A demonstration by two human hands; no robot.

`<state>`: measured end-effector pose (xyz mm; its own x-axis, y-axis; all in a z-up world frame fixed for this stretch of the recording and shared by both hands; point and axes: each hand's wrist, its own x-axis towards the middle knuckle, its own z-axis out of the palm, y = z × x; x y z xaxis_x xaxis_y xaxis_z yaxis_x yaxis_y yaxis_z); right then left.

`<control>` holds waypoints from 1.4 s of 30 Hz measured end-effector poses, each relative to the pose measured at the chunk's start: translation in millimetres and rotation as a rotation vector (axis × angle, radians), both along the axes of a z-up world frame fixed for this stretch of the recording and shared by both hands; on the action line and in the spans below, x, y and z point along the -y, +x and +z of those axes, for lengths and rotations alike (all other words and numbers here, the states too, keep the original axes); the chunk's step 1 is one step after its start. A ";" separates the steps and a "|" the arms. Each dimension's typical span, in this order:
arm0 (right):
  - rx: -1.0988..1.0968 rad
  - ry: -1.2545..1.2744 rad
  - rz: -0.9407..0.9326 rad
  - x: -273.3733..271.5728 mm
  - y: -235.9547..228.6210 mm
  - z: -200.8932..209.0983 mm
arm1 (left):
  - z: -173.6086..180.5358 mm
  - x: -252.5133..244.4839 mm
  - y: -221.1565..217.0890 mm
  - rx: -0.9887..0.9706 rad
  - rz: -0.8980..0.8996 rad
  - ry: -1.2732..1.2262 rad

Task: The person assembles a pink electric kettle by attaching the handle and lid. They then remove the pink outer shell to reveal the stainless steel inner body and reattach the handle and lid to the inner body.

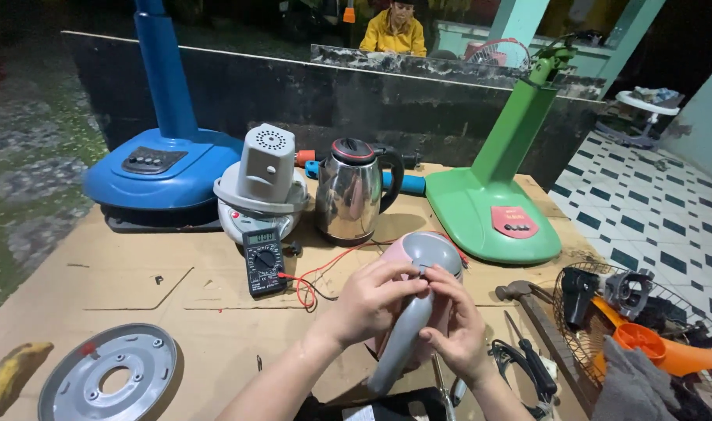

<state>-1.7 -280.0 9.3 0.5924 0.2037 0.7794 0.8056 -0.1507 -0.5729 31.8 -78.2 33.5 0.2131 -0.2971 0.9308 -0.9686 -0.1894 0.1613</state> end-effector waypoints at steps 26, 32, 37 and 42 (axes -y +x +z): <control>-0.569 0.315 -0.229 -42.4 -54.4 -39.4 | -4.5 -2.3 -21.8 0.264 0.198 -0.021; -0.432 0.298 -0.248 -35.4 -48.1 -53.8 | 15.3 -16.5 -25.4 0.254 0.189 0.233; -0.252 0.276 -0.247 -32.5 -46.4 -79.4 | 16.8 -21.0 -25.4 0.248 0.154 0.324; -0.214 0.281 -0.327 -31.7 -49.6 -77.6 | -19.7 -6.4 -9.6 0.388 0.208 0.134</control>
